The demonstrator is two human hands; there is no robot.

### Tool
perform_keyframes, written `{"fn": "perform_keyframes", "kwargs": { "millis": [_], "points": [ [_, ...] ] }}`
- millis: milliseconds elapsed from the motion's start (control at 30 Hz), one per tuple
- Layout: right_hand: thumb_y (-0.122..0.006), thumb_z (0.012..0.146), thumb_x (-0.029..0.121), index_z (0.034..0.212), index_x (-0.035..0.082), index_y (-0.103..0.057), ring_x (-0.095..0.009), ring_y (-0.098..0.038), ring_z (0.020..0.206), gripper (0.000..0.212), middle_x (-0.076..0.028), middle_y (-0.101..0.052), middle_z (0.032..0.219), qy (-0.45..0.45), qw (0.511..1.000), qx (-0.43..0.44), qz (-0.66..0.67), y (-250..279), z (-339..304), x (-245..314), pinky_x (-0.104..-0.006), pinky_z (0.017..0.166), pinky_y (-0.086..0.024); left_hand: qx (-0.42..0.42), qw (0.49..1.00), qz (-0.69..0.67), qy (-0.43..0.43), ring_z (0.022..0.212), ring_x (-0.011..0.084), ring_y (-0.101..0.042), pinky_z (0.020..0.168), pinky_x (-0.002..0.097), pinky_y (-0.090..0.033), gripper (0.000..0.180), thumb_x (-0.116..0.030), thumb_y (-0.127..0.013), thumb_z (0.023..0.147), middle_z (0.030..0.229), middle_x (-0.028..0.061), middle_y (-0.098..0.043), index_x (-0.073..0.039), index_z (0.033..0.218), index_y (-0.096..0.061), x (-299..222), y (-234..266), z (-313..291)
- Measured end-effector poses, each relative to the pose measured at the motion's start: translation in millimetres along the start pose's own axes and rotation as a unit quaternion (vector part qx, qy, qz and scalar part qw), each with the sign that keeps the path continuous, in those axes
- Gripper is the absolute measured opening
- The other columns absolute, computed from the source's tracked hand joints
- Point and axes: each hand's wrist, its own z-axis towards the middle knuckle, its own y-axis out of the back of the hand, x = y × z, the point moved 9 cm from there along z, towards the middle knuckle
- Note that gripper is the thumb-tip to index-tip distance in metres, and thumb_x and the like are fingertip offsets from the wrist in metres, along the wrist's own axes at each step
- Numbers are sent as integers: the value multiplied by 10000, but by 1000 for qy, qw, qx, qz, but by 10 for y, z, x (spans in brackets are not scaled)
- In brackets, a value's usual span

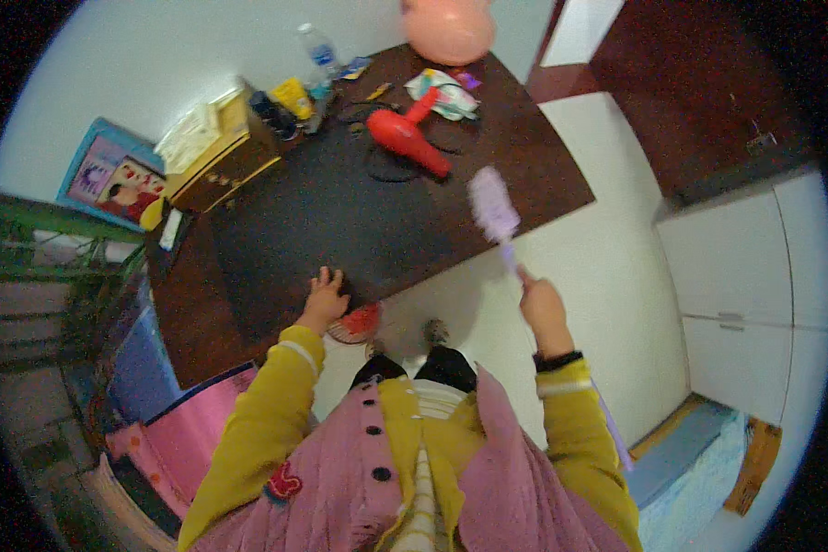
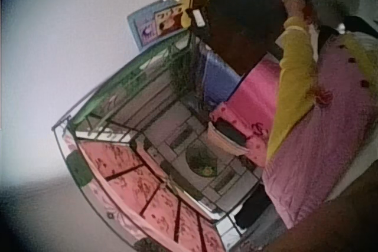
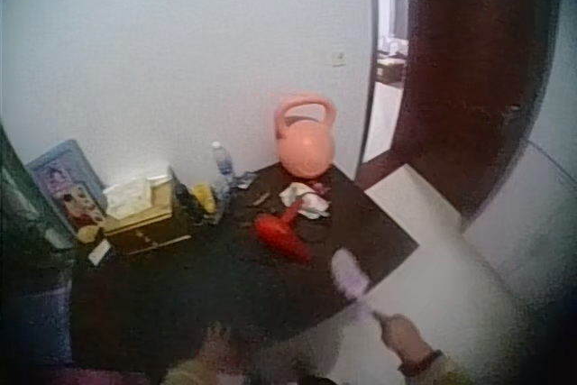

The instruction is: The person uses a purple feather duster to wipe a white wardrobe, then moves to a wooden dresser. They dust the dresser surface, a pink kettlebell, and a red hairdryer, then continue dusting the dresser top and edges.

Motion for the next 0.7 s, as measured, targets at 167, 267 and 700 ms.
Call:
{"fn": "perform_keyframes", "kwargs": {
  "millis": [167, 267, 700],
  "points": [
    [-506, 893, 76, 1329, 211, -610, -402, -625, 829, 468, -237, -626, 878, 156, 975, 144, 65, -522, -214, 1341, -504, 732, -501, -67, 990, -115, -42, 1382, 492, -340, 1166, 490, -289, 571, -256, -614, 872, 1505, 265, -376, -98, 1409, -504, 62, 154, 48],
    [-516, 886, 61, 1319, 203, -616, -402, -630, 804, 467, -228, -632, 860, 121, 991, 48, 19, -396, 39, 1738, -494, 714, -506, -143, 975, -157, -69, 1378, 458, -367, 1155, 469, -320, 516, -229, -607, 873, 1477, 251, -425, -73, 1361, -547, 299, 273, -26],
    [-520, 867, 68, 1269, 254, -649, -409, -651, 866, 460, -201, -687, 972, 231, 964, 131, 9, -1065, 192, 4496, -501, 764, -530, -116, 984, -133, 34, 1413, 387, -351, 1171, 420, -301, 498, -185, -575, 885, 1532, 220, -362, -30, 1357, -543, 2863, 576, -296]
  ]
}}
